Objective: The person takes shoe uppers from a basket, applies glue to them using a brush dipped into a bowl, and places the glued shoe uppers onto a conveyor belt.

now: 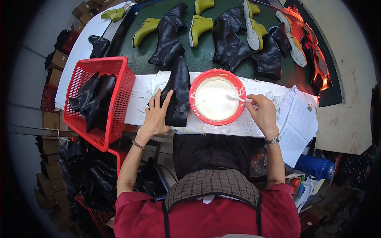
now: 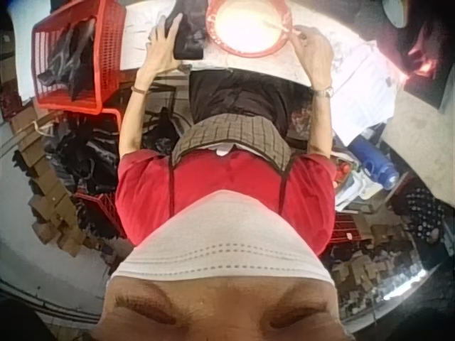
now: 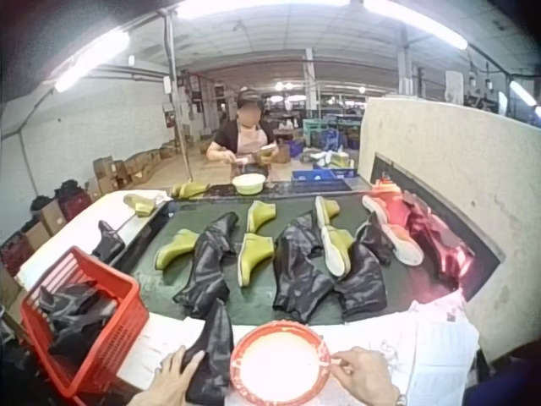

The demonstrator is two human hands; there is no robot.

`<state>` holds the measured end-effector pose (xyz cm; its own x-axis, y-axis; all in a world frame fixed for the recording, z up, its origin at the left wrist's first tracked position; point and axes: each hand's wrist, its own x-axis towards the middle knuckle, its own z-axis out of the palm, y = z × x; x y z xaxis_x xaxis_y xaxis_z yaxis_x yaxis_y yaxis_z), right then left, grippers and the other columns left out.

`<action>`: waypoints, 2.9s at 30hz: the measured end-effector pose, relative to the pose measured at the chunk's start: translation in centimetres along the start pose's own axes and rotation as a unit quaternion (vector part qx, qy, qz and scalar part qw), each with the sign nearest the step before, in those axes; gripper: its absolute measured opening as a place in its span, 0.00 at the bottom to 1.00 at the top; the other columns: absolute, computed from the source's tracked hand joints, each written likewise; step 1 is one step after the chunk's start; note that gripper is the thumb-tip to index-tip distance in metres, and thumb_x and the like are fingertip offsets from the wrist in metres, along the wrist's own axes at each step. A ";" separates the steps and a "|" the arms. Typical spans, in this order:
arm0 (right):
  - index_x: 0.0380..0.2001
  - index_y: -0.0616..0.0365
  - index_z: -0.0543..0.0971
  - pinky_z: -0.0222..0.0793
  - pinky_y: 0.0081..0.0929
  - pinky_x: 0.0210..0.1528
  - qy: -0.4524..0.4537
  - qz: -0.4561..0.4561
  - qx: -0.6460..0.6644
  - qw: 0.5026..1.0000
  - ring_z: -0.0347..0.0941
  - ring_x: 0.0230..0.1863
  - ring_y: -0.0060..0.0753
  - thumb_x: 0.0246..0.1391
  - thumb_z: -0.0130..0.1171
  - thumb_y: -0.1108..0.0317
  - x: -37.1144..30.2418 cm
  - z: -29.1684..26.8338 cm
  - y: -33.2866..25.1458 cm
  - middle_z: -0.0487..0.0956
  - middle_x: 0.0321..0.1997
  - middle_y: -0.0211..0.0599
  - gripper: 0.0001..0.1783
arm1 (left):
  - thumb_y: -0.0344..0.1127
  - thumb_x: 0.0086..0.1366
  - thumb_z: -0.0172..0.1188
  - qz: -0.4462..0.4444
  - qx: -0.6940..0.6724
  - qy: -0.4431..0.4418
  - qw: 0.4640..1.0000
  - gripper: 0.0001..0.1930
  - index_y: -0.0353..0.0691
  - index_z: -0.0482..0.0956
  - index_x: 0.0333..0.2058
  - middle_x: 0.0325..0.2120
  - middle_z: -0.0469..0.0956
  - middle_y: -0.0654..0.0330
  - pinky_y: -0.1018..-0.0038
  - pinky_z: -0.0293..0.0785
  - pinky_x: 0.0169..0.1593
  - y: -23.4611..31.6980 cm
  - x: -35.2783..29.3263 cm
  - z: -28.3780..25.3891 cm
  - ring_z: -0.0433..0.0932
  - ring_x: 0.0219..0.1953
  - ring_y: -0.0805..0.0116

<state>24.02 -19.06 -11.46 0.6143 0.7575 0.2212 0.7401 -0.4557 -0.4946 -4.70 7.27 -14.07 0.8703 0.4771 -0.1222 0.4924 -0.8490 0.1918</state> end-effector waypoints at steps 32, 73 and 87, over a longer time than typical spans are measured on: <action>0.39 0.62 0.87 0.72 0.20 0.32 0.153 -0.177 0.236 0.943 0.78 0.31 0.23 0.52 0.72 0.77 4.4 -1.6 -6.3 0.81 0.35 0.35 0.09 | 0.31 0.53 0.74 0.127 -0.225 0.359 0.897 0.38 0.32 0.69 0.63 0.59 0.69 0.44 0.62 0.67 0.64 6.1 -2.3 -4.9 0.71 0.62 0.48; 0.36 0.51 0.88 0.60 0.27 0.39 0.064 -0.193 0.194 0.960 0.75 0.30 0.23 0.50 0.74 0.68 4.8 -2.7 -3.2 0.82 0.33 0.27 0.09 | 0.19 0.37 0.49 -0.080 -0.875 0.002 0.477 0.30 0.15 0.73 0.46 0.19 0.76 0.42 0.67 0.67 0.10 -3.4 -4.9 -5.0 0.69 0.08 0.56; 0.37 0.51 0.89 0.59 0.27 0.44 0.083 -0.248 0.254 0.931 0.76 0.35 0.24 0.51 0.73 0.68 6.6 -2.4 -5.0 0.83 0.34 0.27 0.09 | 0.13 0.27 0.54 -0.153 -0.850 0.068 0.500 0.28 0.22 0.82 0.37 0.32 0.84 0.46 0.73 0.74 0.22 -2.8 -5.4 -4.4 0.83 0.26 0.58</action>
<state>25.06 -12.92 -5.50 0.2964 0.7136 0.6347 0.7456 0.2425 -0.6207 -10.69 8.08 -9.69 0.6871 0.6342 -0.3545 -0.1975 0.6326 0.7489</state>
